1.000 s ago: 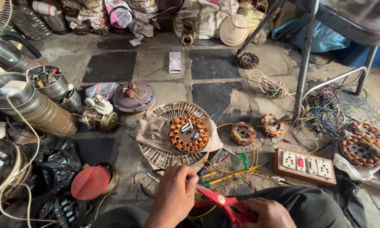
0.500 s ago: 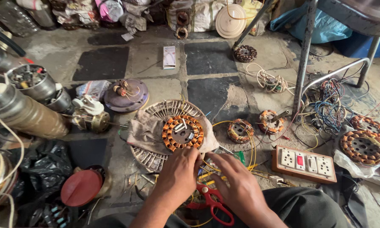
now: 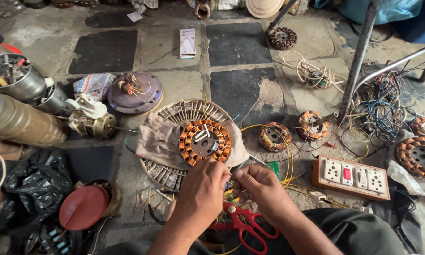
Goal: The person repairs a ceiling fan stator by stripping wire insulation with a tool, connecting wires to the electrical leads, and applying tape. They handle a stator, wires, and tools while sitting on the workshop floor among other fan components.
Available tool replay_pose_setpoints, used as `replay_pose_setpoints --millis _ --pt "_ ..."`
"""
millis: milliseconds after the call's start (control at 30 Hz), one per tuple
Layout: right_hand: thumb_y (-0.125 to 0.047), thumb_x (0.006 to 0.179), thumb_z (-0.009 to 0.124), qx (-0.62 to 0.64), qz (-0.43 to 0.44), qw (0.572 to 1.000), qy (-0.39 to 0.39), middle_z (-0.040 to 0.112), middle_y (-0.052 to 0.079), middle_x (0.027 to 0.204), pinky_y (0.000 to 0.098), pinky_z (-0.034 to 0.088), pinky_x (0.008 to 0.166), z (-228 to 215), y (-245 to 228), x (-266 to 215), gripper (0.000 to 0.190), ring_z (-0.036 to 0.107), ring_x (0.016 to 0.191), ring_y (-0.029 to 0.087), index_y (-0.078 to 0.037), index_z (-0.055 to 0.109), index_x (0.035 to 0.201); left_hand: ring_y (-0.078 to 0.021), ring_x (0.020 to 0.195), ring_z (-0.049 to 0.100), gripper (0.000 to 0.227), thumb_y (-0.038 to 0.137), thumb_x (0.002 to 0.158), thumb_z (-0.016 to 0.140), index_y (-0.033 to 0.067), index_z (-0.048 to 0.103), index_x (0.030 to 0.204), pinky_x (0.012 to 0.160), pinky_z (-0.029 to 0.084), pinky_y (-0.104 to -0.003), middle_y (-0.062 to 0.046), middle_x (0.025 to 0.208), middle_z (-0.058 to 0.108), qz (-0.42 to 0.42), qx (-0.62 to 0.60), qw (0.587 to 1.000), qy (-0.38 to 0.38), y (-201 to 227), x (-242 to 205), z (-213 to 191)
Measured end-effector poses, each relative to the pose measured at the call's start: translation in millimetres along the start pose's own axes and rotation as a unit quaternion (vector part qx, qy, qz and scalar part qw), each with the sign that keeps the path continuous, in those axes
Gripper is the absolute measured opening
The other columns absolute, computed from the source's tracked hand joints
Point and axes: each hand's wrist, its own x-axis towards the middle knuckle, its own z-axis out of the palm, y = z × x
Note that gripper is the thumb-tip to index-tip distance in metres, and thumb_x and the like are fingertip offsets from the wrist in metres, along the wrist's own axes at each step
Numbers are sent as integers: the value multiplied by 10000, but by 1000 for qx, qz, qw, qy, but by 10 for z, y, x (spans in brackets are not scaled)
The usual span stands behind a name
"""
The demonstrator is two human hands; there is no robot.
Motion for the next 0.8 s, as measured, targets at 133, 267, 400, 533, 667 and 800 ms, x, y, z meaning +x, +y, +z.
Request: replay_pose_setpoints --millis 133,267,400,533,667,800 --pt "-219 1003 622 -84 -88 992 21 680 37 763 259 514 633 -46 -48 24 260 599 677 90 30 686 962 -321 886 632 81 126 970 638 54 608 993 775 497 -445 -109 923 642 -44 -55 996 53 -5 49 -132" --pt "-212 984 643 -212 -145 966 37 712 8 799 239 538 683 16 -148 -86 225 609 747 52 4 703 982 -290 901 665 133 165 921 707 62 692 1003 784 518 -414 -84 950 684 -36 -82 994 66 26 68 -198" --pt "-210 992 647 -182 -136 973 29 708 32 791 271 547 672 80 -172 -131 235 612 729 86 12 723 990 -276 860 675 103 131 881 730 50 684 926 744 524 -391 -77 877 685 -48 -93 992 66 55 35 -116" --pt "-181 1010 598 108 -82 991 -25 729 81 909 307 538 733 181 -147 -159 243 645 806 143 38 702 1033 -121 629 619 88 127 900 725 47 694 885 589 502 -292 -33 710 663 -179 -234 955 35 78 -50 -39" --pt "-160 987 578 253 -29 966 -33 733 103 982 343 548 818 292 -143 -224 220 655 881 178 22 684 1052 -40 585 537 113 146 938 716 44 715 887 520 443 -232 -10 671 636 -269 -363 892 19 40 -131 51" --pt "-159 1003 589 267 -29 963 -34 711 92 927 349 556 793 333 -135 -219 223 648 838 174 27 693 1070 -47 689 614 138 148 990 677 23 697 935 608 525 -217 -2 777 682 -259 -544 798 20 -3 -161 93"
